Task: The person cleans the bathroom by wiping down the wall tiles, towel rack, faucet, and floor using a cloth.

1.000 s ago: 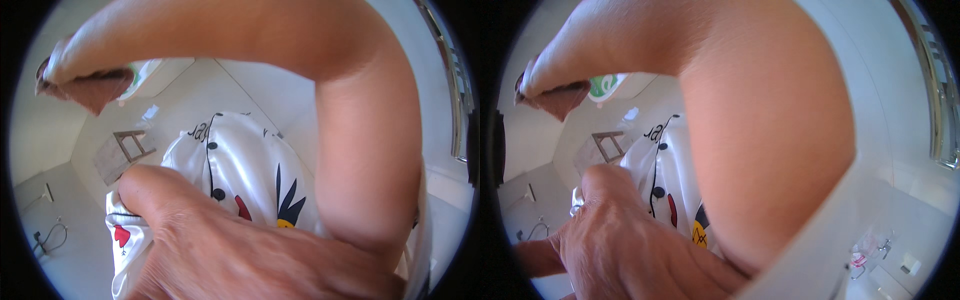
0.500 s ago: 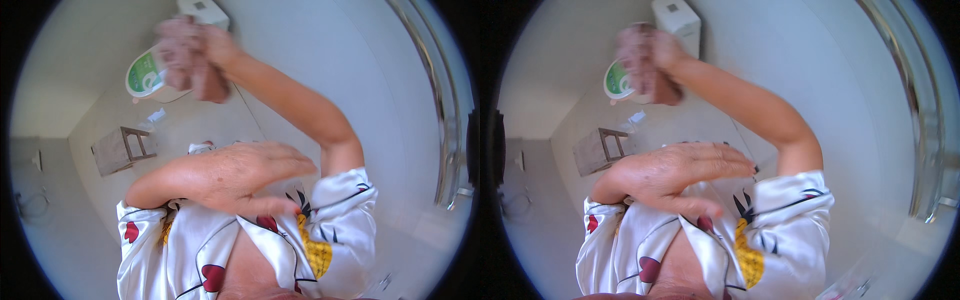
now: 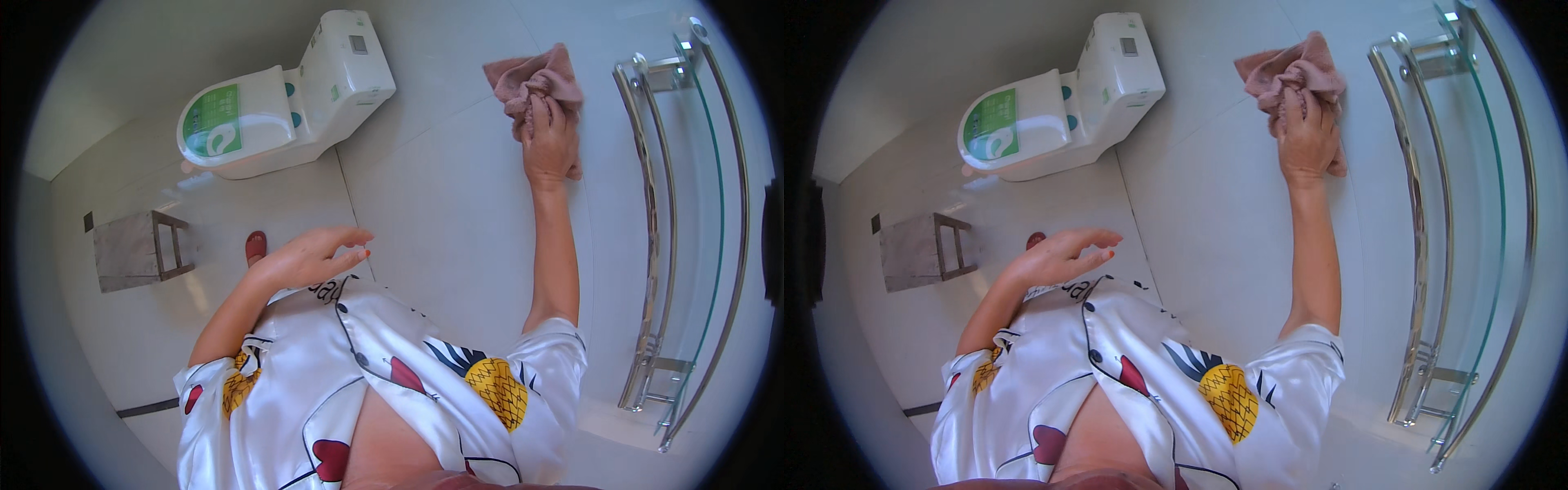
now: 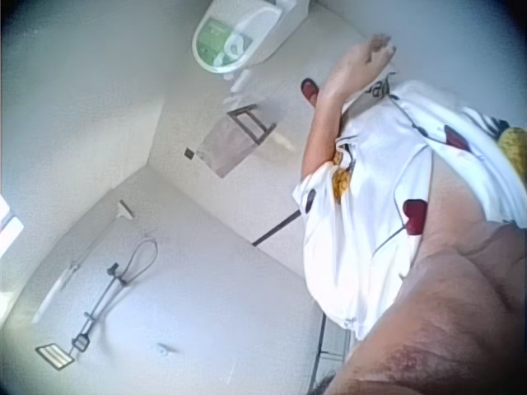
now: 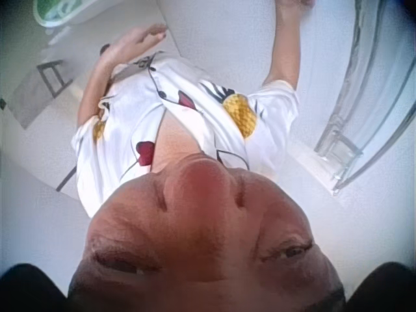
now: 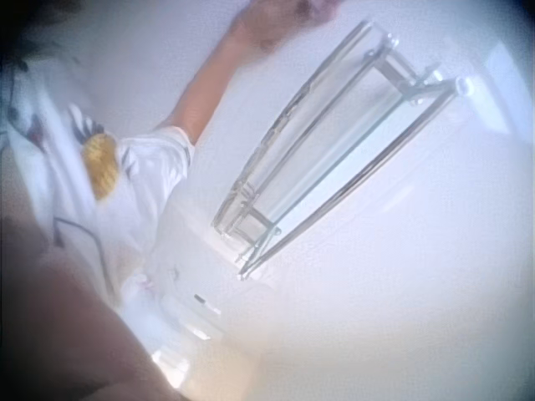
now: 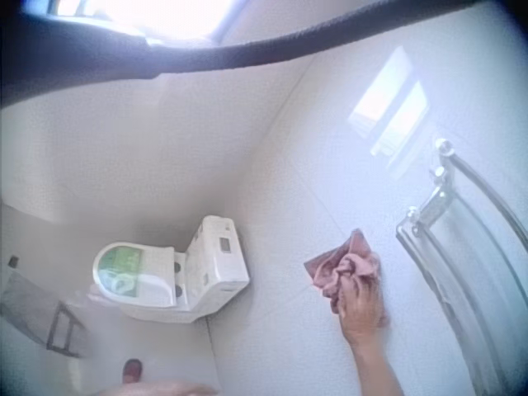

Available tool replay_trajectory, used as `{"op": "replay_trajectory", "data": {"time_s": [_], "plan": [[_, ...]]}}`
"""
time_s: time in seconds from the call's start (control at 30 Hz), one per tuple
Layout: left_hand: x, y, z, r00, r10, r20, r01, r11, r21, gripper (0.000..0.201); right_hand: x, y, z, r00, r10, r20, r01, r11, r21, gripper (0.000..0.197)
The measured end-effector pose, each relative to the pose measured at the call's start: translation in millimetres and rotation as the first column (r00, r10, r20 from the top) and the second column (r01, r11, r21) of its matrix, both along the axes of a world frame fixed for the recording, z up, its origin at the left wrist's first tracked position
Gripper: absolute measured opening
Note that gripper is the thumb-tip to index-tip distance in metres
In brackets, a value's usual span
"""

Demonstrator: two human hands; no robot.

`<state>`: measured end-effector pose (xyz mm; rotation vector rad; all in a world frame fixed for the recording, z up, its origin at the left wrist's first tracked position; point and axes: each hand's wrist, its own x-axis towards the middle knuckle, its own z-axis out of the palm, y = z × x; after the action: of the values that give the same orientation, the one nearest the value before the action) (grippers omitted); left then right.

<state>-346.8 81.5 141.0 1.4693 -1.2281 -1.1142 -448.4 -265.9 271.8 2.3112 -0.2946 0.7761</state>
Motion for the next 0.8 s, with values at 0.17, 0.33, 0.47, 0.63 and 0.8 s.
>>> {"op": "replay_trajectory", "data": {"time_s": [0.17,0.33,0.47,0.63,0.8], "plan": [[48,-22,-14,0.999,-0.028,0.016,0.028,0.999,-0.022,0.042,12,-72,-26,0.930,-0.262,-0.258,0.226,0.961,-0.160,0.036],[60,-58,-45,0.998,-0.057,0.028,0.057,0.998,0.005,0.041,14,-96,-43,0.923,-0.236,-0.303,0.196,0.968,-0.156,0.044],[61,-79,-55,0.987,-0.154,-0.050,0.156,0.987,0.042,0.041,9,-97,-43,0.882,-0.244,-0.404,0.182,0.966,-0.186,0.044],[57,-90,-90,0.977,-0.176,-0.125,0.177,0.984,0.000,0.042,39,-92,-68,0.825,-0.142,-0.546,0.124,0.990,-0.069,0.031],[73,-97,-90,0.994,-0.039,-0.103,0.044,0.998,0.045,0.040,82,-123,-158,0.753,-0.078,-0.654,0.114,0.993,0.013,0.025]]}}
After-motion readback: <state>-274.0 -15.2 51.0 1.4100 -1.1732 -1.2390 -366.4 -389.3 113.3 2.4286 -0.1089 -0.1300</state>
